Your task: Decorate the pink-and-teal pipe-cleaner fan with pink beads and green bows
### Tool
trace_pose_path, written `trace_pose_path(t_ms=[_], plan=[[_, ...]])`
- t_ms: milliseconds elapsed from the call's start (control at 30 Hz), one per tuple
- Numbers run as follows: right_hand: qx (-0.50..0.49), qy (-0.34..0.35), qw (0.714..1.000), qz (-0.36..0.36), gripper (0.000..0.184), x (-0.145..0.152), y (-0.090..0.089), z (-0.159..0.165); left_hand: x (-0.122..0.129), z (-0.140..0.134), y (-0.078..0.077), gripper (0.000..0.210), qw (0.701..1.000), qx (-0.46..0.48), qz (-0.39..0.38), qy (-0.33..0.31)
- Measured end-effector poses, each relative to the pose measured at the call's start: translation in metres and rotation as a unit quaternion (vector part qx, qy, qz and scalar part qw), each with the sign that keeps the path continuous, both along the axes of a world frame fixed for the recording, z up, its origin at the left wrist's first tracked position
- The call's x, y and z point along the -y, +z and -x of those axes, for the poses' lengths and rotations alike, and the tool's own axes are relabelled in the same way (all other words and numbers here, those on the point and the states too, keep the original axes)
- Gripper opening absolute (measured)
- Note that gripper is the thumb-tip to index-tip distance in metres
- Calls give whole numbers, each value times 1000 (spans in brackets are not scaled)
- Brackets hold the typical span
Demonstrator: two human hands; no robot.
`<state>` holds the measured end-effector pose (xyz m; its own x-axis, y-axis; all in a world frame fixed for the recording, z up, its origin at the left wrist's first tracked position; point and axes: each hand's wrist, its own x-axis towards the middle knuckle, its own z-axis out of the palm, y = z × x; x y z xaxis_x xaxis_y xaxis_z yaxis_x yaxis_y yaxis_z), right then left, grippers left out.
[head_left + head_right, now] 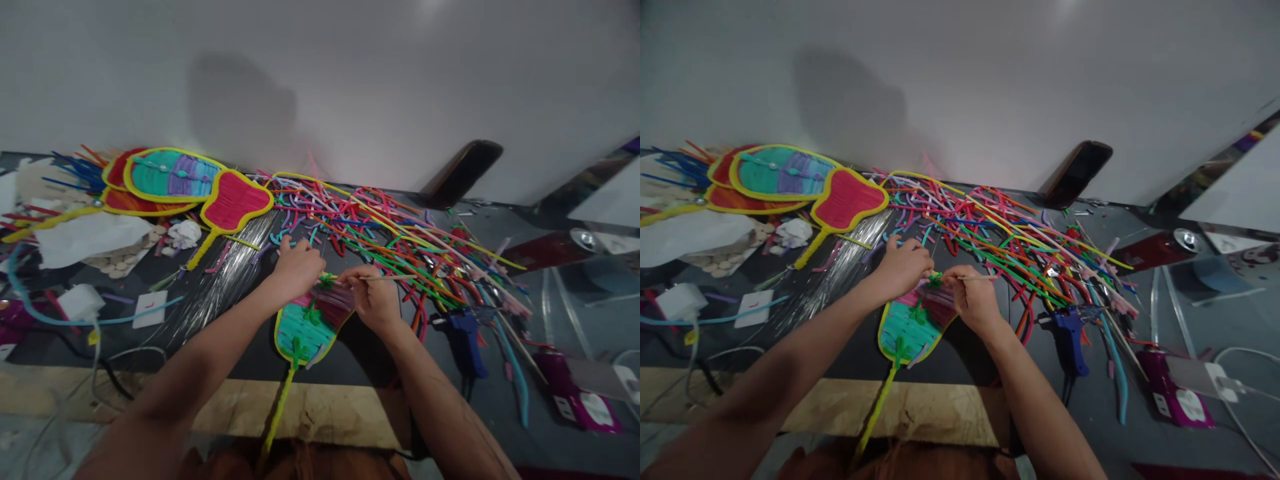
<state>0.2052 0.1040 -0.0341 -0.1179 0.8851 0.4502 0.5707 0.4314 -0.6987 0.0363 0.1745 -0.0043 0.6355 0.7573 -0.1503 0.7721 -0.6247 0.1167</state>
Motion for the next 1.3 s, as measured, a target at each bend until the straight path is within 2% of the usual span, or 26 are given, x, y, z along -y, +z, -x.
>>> trace_pose_path(t_ms=[167, 267, 367, 467, 533, 667, 700, 767, 833, 900, 1000, 1067, 1167, 1233, 1300], plan=[[-17, 13, 999, 24, 15, 1, 3, -1, -4, -5, 5, 15, 999, -35, 4, -21], [-140, -12, 986, 85, 13, -1, -1, -5, -3, -3, 4, 17, 999, -27, -3, -18], [-298, -75, 943, 128, 16, -7, -7, -10, -1, -1, 2, 18, 1000, -13, -1, -7], [-387, -124, 906, 117, 18, -13, -11, -16, 0, 1, 1, 17, 1000, 0, 2, 0], [-424, -131, 891, 98, 17, -16, -12, -18, 0, 2, 2, 16, 1000, 7, 14, 4], [-445, -137, 883, 58, 16, -18, -10, -20, -1, 11, 11, 19, 999, 40, 29, 24], [-427, -152, 891, 42, 15, -18, -9, -21, 0, 15, 14, 24, 998, 50, 19, 36], [-334, -180, 925, 2, 14, -18, -5, -27, 7, 27, 21, 28, 995, 66, 1, 69], [-170, -184, 967, -41, 14, -16, 0, -39, 23, 42, 26, 22, 992, 76, 13, 104], [15, -161, 985, -63, 18, -14, 6, -55, 48, 60, 28, 17, 983, 95, 46, 149], [204, -149, 967, -38, 35, -8, 13, -74, 96, 84, 22, 16, 957, 129, 133, 223], [267, -152, 951, -26, 43, -3, 15, -74, 127, 95, 15, 17, 950, 139, 178, 216], [290, -96, 951, -41, 39, 8, 15, -51, 162, 100, 9, 22, 948, 125, 208, 207], [290, -18, 956, -41, 32, 14, 10, -26, 176, 98, 7, 23, 950, 114, 212, 201], [299, 11, 954, -28, 29, 19, 4, -4, 185, 93, 7, 23, 953, 102, 208, 193]])
